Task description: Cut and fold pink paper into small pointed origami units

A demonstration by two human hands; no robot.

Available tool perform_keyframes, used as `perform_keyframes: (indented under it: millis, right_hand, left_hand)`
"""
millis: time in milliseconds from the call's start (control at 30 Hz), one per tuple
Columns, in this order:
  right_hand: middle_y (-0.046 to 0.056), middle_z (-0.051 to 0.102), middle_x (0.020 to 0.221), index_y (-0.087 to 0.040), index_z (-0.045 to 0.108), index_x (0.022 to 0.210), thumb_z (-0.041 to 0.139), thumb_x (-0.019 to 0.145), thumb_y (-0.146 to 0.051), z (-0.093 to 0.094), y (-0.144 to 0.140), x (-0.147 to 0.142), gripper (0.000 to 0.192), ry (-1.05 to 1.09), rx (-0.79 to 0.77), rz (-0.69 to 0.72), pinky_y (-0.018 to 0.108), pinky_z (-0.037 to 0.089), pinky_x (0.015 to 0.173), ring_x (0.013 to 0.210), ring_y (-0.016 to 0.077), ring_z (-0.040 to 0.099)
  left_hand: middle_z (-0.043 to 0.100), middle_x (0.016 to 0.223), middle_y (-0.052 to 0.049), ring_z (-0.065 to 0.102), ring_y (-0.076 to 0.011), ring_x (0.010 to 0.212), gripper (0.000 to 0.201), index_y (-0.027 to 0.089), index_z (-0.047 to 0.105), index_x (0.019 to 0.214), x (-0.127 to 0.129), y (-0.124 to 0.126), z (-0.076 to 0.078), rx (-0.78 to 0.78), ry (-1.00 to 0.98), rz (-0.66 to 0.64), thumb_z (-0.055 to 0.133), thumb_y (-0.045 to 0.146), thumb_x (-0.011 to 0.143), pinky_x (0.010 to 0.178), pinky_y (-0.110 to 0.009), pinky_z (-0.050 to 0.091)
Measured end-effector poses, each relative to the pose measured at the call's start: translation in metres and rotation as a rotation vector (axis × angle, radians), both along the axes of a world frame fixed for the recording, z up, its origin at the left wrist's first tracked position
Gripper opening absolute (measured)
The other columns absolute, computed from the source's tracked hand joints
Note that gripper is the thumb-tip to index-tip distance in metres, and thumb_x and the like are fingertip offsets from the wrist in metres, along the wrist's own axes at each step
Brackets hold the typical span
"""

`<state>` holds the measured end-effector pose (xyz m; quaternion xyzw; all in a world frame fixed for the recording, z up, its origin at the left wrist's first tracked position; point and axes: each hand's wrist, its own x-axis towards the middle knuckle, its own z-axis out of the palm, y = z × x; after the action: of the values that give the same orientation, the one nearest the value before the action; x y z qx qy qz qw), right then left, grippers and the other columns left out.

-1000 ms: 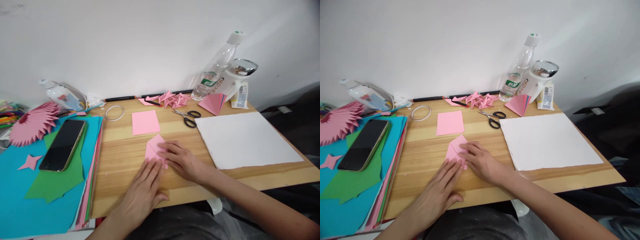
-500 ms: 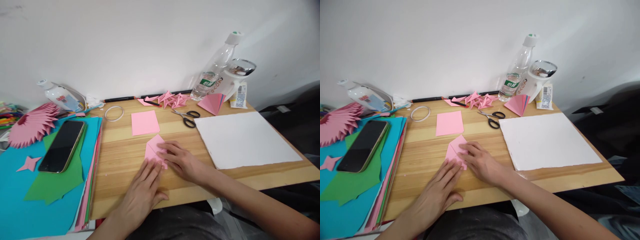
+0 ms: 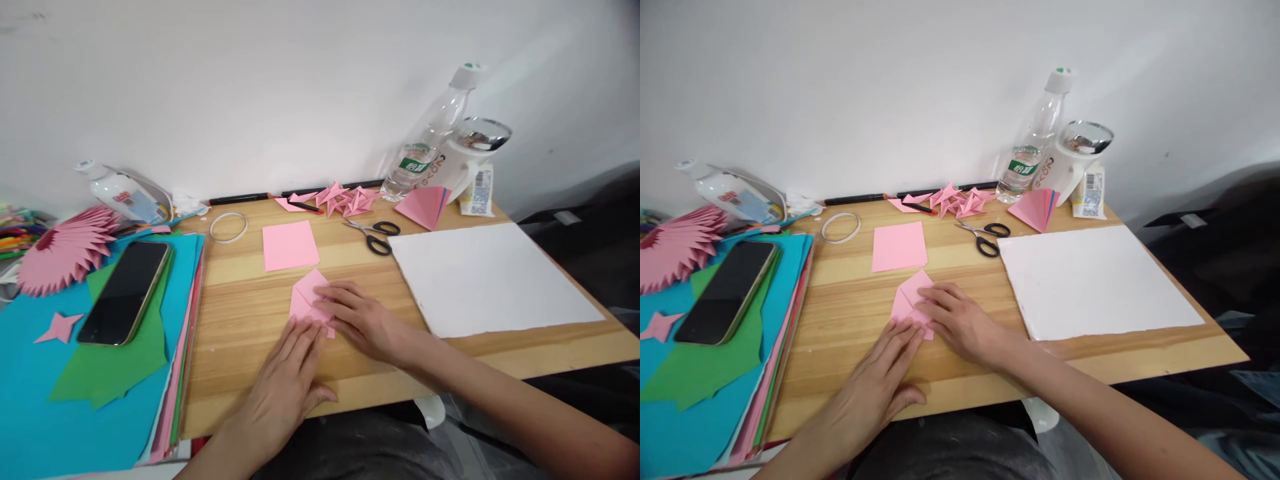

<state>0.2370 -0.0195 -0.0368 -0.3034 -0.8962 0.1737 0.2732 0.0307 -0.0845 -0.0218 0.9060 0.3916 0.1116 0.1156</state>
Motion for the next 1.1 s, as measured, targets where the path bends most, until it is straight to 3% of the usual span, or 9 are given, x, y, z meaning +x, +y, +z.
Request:
perform_keyframes:
  millis: [200, 500, 600, 767, 900, 1100]
  right_hand:
    - [0.016, 0.054, 0.124, -0.013, 0.043, 0.131, 0.045, 0.092, -0.018, -0.001, 0.000, 0.000, 0.040, -0.004, -0.054, -0.024, 0.048, 0.048, 0.095, 0.115, 0.0267, 0.047]
    - [0.015, 0.053, 0.126, -0.014, 0.043, 0.130, 0.046, 0.091, -0.017, -0.003, -0.001, -0.001, 0.039, 0.001, -0.067, -0.031, 0.049, 0.046, 0.097, 0.117, 0.0269, 0.046]
    - [0.015, 0.054, 0.124, -0.015, 0.046, 0.124, 0.046, 0.090, -0.015, 0.000, -0.001, -0.001, 0.034, 0.022, -0.072, -0.028, 0.048, 0.046, 0.096, 0.117, 0.0263, 0.047]
    - [0.015, 0.056, 0.119, -0.017, 0.051, 0.098, 0.048, 0.088, -0.010, 0.006, 0.000, -0.001, 0.013, 0.054, -0.116, -0.010, 0.047, 0.046, 0.095, 0.115, 0.0254, 0.048]
    - [0.015, 0.057, 0.117, -0.018, 0.049, 0.093, 0.047, 0.087, -0.008, 0.007, 0.000, -0.002, 0.012, 0.061, -0.110, -0.013, 0.047, 0.046, 0.094, 0.115, 0.0251, 0.048]
    - [0.014, 0.058, 0.116, -0.018, 0.049, 0.091, 0.048, 0.086, -0.007, 0.004, -0.002, -0.003, 0.012, 0.043, -0.082, -0.040, 0.046, 0.047, 0.092, 0.112, 0.0252, 0.049]
  left_hand:
    - [0.052, 0.127, -0.017, 0.041, -0.0319, 0.128, 0.068, 0.014, 0.034, 0.137, 0.005, 0.002, 0.005, -0.094, -0.062, 0.043, 0.059, 0.043, 0.081, 0.103, -0.052, 0.039]
    - [0.054, 0.128, -0.017, 0.040, -0.0317, 0.129, 0.071, 0.010, 0.039, 0.134, 0.002, 0.003, 0.003, -0.021, -0.006, -0.016, 0.059, 0.049, 0.078, 0.104, -0.050, 0.040]
    - [0.055, 0.128, -0.016, 0.039, -0.0302, 0.130, 0.069, 0.012, 0.038, 0.135, 0.002, 0.003, 0.003, -0.013, -0.010, -0.018, 0.056, 0.050, 0.080, 0.105, -0.049, 0.039]
    - [0.055, 0.128, -0.015, 0.039, -0.0299, 0.130, 0.067, 0.012, 0.038, 0.135, 0.002, 0.003, 0.002, 0.017, 0.011, -0.033, 0.051, 0.052, 0.083, 0.105, -0.049, 0.039]
    - [0.055, 0.129, -0.016, 0.039, -0.0308, 0.130, 0.067, 0.010, 0.039, 0.134, 0.003, 0.000, 0.001, 0.073, 0.042, -0.048, 0.049, 0.052, 0.083, 0.104, -0.050, 0.040]
    - [0.037, 0.142, -0.025, 0.024, -0.0333, 0.136, 0.071, 0.003, 0.037, 0.133, 0.005, -0.003, 0.001, 0.127, 0.100, 0.009, 0.052, 0.051, 0.083, 0.104, -0.049, 0.040]
